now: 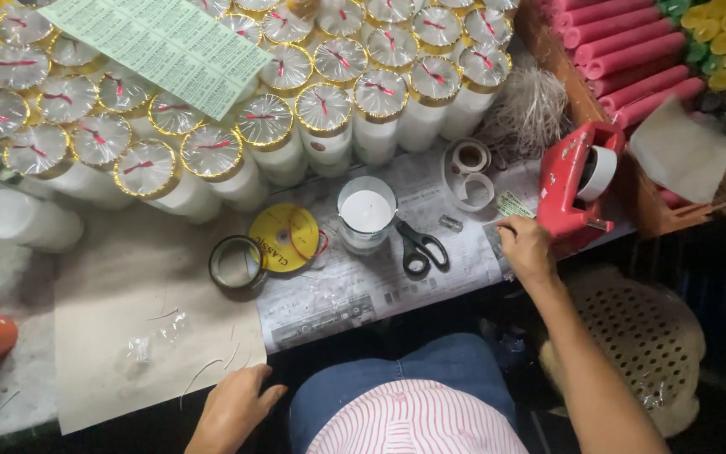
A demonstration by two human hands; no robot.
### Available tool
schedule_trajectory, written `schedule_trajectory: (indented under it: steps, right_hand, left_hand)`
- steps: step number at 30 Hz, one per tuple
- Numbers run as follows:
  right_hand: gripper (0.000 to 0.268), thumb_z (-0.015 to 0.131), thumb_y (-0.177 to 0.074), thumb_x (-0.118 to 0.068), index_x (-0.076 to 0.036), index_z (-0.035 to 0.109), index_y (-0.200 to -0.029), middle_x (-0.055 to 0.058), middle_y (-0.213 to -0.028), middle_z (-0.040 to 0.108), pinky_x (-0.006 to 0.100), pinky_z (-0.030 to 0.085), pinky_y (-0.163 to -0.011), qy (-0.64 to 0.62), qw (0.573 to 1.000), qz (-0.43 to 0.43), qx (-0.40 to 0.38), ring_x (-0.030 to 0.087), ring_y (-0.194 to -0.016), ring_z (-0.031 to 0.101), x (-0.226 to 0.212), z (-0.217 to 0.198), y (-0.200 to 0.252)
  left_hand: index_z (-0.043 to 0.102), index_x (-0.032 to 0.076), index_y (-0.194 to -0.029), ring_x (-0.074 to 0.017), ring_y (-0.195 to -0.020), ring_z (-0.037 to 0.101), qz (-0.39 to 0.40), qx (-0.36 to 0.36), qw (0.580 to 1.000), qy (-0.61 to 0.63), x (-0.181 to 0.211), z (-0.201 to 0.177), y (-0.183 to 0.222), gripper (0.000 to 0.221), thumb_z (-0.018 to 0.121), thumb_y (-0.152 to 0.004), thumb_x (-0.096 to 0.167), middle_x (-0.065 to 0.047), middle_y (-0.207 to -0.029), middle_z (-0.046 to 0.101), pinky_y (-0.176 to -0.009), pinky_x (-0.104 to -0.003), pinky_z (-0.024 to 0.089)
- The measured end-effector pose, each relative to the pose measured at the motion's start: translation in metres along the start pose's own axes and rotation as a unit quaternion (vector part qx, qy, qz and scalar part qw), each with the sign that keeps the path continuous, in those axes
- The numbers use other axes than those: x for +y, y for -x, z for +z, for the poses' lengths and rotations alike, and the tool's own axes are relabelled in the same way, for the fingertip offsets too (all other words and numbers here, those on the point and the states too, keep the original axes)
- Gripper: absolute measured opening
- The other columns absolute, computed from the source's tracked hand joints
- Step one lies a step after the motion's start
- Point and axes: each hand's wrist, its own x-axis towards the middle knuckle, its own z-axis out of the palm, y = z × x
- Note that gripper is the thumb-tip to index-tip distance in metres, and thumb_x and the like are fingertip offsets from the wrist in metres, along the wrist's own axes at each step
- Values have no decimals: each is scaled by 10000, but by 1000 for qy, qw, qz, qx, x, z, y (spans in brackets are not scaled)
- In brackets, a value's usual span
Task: Decorating glass-encased candles with labels, ribbons, and tape at a production workbench.
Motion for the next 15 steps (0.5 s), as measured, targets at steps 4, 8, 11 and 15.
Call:
schedule_trajectory:
  steps: [4,8,11,15]
  right_hand:
    - [123,654,-880,-38,-38,753,-952,144,-947,758,434,533,-816,4,1000,-1,20,330,-881,703,8,7,-12]
    - [166,586,-896,30,66,708,-1002,272,-951,656,522,514,-810,143,989,3,39,442,-882,617,41,14,-27]
    - [212,640,-945,-68,68,671,-1105,268,-1059,630,477,550,-786,215,966,112,-85,404,-911,636,5,-3,-40]
    - [273,727,-963,-154,71,683,-1112,228,-1141,590,391,581,-745,212,928,228,-204,312,-880,635,-37,-26,-53]
  left_hand:
    - [656,225,-988,-279,-1047,689,37,22,999,1,12,-3,6,321,648,-900,534,-23,-1006,761,-839,-443,522]
    - [661,230,-975,-251,-1008,709,8,-24,1000,7,9,3,9,312,658,-888,529,15,-995,775,-845,-396,519]
    - [660,246,-1158,-232,-1114,699,5,-19,1000,7,6,9,5,400,662,-884,538,27,-1142,760,-933,-394,535]
    - [614,231,-1312,-193,-1240,664,14,1,1000,28,13,6,8,492,668,-910,508,31,-1319,701,-1027,-381,527]
